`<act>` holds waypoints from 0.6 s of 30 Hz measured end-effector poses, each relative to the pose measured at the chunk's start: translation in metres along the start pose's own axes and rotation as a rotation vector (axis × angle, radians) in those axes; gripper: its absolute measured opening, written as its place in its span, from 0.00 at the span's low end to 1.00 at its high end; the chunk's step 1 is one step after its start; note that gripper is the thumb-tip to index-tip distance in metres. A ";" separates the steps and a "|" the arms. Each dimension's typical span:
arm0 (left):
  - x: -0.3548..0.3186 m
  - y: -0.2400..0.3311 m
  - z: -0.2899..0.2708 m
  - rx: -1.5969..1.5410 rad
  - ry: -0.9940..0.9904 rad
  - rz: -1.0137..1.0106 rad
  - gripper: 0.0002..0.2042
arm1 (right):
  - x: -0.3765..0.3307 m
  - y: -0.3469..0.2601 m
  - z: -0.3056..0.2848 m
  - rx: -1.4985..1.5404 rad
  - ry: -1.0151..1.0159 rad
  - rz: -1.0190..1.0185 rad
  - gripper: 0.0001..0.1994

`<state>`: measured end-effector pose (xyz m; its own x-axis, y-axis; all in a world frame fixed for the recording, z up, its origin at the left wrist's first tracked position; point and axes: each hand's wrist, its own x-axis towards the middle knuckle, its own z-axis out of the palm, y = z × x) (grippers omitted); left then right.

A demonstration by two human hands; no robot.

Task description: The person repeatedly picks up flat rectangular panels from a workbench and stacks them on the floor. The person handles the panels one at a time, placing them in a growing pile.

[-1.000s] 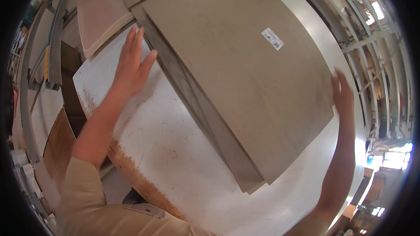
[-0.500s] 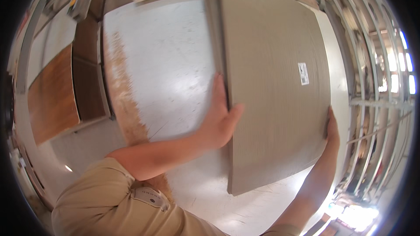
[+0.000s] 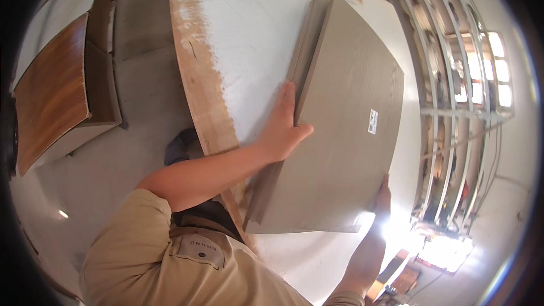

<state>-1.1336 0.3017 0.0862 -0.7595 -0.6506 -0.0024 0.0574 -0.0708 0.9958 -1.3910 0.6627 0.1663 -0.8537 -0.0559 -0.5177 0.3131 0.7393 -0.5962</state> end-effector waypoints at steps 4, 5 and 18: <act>-0.045 -0.005 0.022 0.067 -0.207 -0.012 0.46 | -0.081 0.120 -0.028 0.003 0.233 0.049 0.43; -0.055 -0.007 0.030 0.065 -0.267 -0.017 0.46 | -0.103 0.148 -0.037 -0.010 0.232 0.105 0.42; -0.224 -0.022 0.070 0.160 -0.833 0.069 0.43 | -0.362 0.370 -0.003 0.717 0.496 0.311 0.27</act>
<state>-1.0104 0.5015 0.0715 -0.9902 0.1239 0.0639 0.0761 0.0970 0.9924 -0.9673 0.9591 0.1350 -0.7170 0.4914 -0.4945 0.5991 0.0717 -0.7974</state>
